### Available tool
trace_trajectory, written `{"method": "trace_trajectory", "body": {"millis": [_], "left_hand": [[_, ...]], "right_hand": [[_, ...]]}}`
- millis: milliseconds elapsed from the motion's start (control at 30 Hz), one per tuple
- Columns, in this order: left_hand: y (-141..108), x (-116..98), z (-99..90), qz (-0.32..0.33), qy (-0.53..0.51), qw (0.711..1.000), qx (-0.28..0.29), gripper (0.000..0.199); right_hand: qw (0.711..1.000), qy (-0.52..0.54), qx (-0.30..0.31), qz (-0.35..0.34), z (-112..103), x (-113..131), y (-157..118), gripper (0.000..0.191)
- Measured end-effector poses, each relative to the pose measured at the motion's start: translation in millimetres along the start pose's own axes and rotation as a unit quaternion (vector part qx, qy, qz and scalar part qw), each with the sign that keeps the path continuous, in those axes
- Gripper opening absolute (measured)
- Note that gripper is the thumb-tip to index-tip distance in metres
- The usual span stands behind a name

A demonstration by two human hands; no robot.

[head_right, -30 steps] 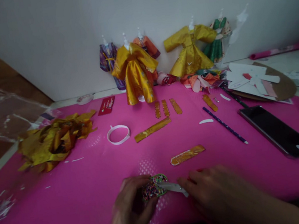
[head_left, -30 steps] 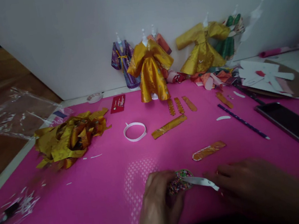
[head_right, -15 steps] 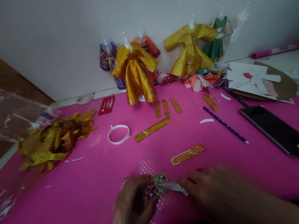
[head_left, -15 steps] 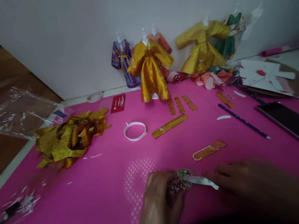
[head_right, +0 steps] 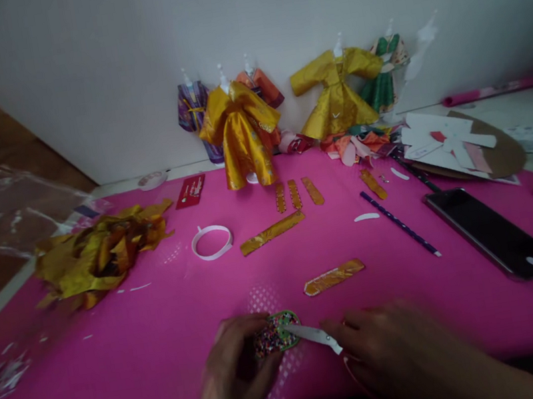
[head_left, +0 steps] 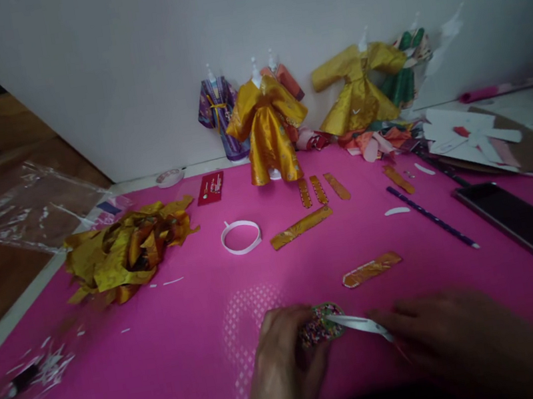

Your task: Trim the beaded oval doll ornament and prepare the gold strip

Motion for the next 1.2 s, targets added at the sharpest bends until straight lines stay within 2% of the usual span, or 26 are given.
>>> {"method": "trace_trajectory", "body": {"millis": [333, 500, 767, 1200], "left_hand": [[1, 0, -0.6, -0.001, 0.008, 1.000, 0.001, 0.034], [1, -1, -1.0, 0.008, 0.016, 1.000, -0.006, 0.037], [2, -6, -3.1, 0.021, 0.019, 1.000, -0.010, 0.040], [3, -4, -1.8, 0.019, 0.018, 1.000, -0.008, 0.034]], "right_hand": [[0.999, 0.012, -0.002, 0.034, -16, -11, -5, 0.025], [0.999, -0.011, 0.022, 0.026, -9, -6, -3, 0.027], [1.000, -0.007, 0.017, 0.025, -11, -1, 1, 0.029], [0.999, -0.012, 0.042, 0.021, -2, -2, 1, 0.031]]}}
Point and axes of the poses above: each hand's wrist, its own y-axis towards the middle knuckle, its own z-axis out of the palm, x = y × z, the point moved 8 cm from there along y, towards the middle knuckle, and after that the axes turned 2 degrees about x, right-handed, at the moved point
